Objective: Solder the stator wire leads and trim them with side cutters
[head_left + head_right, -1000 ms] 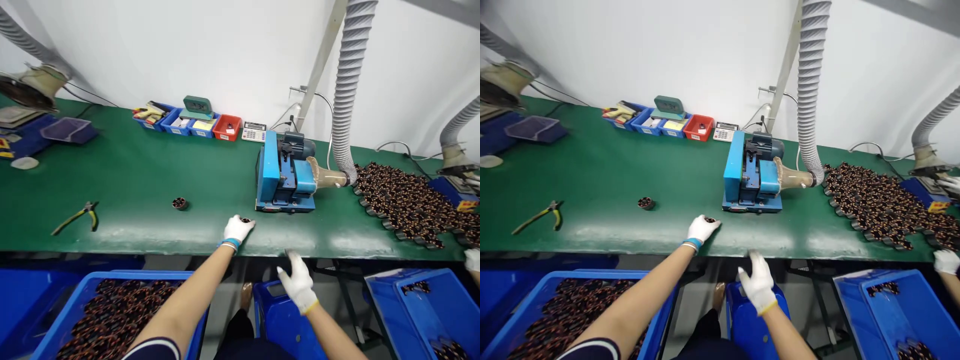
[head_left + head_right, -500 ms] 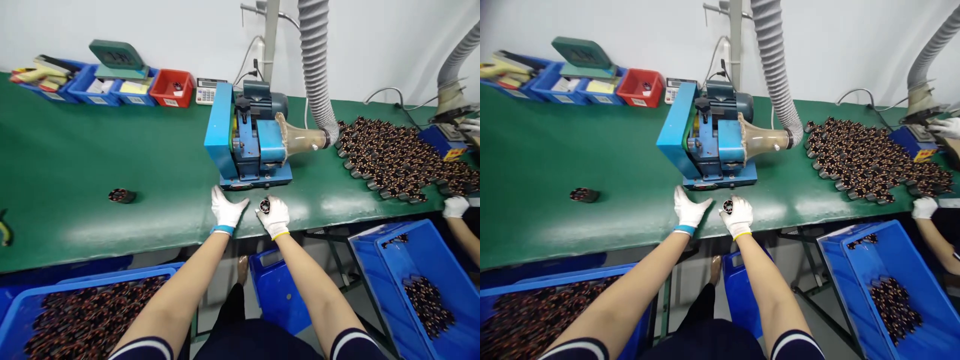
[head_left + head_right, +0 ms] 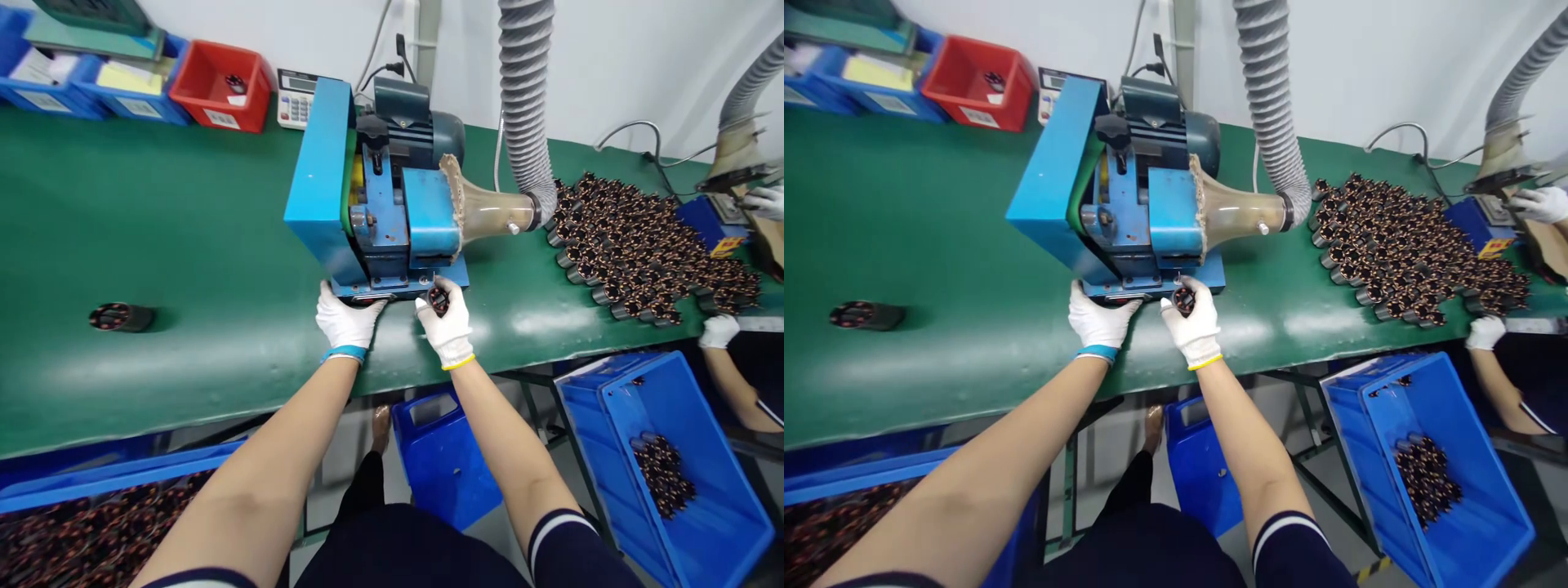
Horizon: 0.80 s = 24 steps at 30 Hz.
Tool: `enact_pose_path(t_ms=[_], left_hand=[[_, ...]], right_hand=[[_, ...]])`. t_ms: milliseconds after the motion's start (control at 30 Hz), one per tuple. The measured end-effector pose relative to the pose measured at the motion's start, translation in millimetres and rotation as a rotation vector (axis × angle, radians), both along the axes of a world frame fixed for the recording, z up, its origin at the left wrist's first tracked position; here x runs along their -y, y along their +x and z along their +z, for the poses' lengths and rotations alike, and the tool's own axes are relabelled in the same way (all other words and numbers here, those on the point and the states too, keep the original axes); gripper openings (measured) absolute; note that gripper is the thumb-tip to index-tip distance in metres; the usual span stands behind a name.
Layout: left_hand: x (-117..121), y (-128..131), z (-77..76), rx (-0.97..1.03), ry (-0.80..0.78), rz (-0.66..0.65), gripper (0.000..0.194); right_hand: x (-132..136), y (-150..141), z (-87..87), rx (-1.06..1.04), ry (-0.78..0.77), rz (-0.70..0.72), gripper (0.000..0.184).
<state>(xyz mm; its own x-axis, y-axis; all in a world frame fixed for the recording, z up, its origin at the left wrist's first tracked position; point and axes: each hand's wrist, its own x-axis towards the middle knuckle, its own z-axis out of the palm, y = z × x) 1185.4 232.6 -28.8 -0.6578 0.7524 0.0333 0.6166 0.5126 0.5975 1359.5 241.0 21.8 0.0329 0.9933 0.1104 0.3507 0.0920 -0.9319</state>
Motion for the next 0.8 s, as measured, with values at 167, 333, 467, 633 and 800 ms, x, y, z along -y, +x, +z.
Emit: enact_pose_path(t_ms=[167,333,467,633,800], left_hand=[[-1.1,0.3,-0.9,0.002,0.024,-0.007,0.119],[-1.0,0.2,-1.6,-0.008,0.045,-0.008,0.117],[-1.4,0.3,-0.4,-0.018,0.061,-0.002,0.116],[-1.3,-0.1,0.6,-0.011,0.064,-0.006,0.115],[-1.2,-0.3,-1.7,0.010,0.076,-0.016,0.115]], right_hand=[[-26.4,-1.3,14.2,-0.062,-0.100,-0.009,0.045],[-37.5,-2.5,22.7,-0.004,-0.103,-0.042,0.037],[-42.9,-6.7,29.0,0.027,-0.136,-0.066,0.036],[-45.3,-11.7,35.4,0.063,-0.203,-0.106,0.036],[-46.2,-14.1,41.6,0.152,-0.247,-0.139,0.037]])
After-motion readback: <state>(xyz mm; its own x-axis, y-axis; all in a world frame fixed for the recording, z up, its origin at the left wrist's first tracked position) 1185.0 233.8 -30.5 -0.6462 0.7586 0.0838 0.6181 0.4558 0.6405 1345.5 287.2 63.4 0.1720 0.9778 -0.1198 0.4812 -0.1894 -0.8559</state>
